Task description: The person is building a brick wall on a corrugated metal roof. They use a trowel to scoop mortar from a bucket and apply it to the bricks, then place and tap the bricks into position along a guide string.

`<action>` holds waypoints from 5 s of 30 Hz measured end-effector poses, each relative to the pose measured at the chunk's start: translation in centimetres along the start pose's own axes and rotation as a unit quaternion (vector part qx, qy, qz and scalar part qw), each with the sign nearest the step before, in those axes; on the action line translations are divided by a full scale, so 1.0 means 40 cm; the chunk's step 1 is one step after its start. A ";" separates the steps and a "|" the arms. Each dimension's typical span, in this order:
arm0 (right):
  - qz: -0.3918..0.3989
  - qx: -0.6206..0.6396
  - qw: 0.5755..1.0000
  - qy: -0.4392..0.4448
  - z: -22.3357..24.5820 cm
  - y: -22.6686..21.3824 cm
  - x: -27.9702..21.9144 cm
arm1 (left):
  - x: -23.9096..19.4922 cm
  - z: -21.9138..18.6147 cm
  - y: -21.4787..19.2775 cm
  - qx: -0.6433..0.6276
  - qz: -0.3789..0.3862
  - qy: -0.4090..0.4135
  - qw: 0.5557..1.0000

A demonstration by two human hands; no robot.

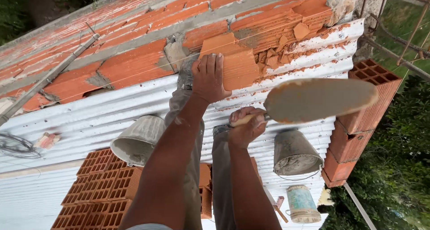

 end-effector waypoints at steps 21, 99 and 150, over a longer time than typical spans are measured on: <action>-0.029 -0.082 0.994 0.059 0.051 0.027 0.025 | -0.021 -0.009 -0.035 -0.006 -0.036 0.009 0.999; 0.285 -0.130 0.950 0.020 0.217 -0.095 0.368 | -0.038 -0.027 -0.006 -0.063 0.064 0.115 0.989; 0.283 -0.419 0.862 -0.028 0.116 -0.093 0.132 | -0.048 -0.038 -0.035 -0.034 -0.006 -0.041 0.999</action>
Point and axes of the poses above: each hand's wrist, its own x-axis towards the middle knuckle, its own y-axis out of the palm, z = x × y, the point moved 9 cm from there along x, towards the middle knuckle, and after that the axes turned 7 degrees about z, right-handed, at the moved point
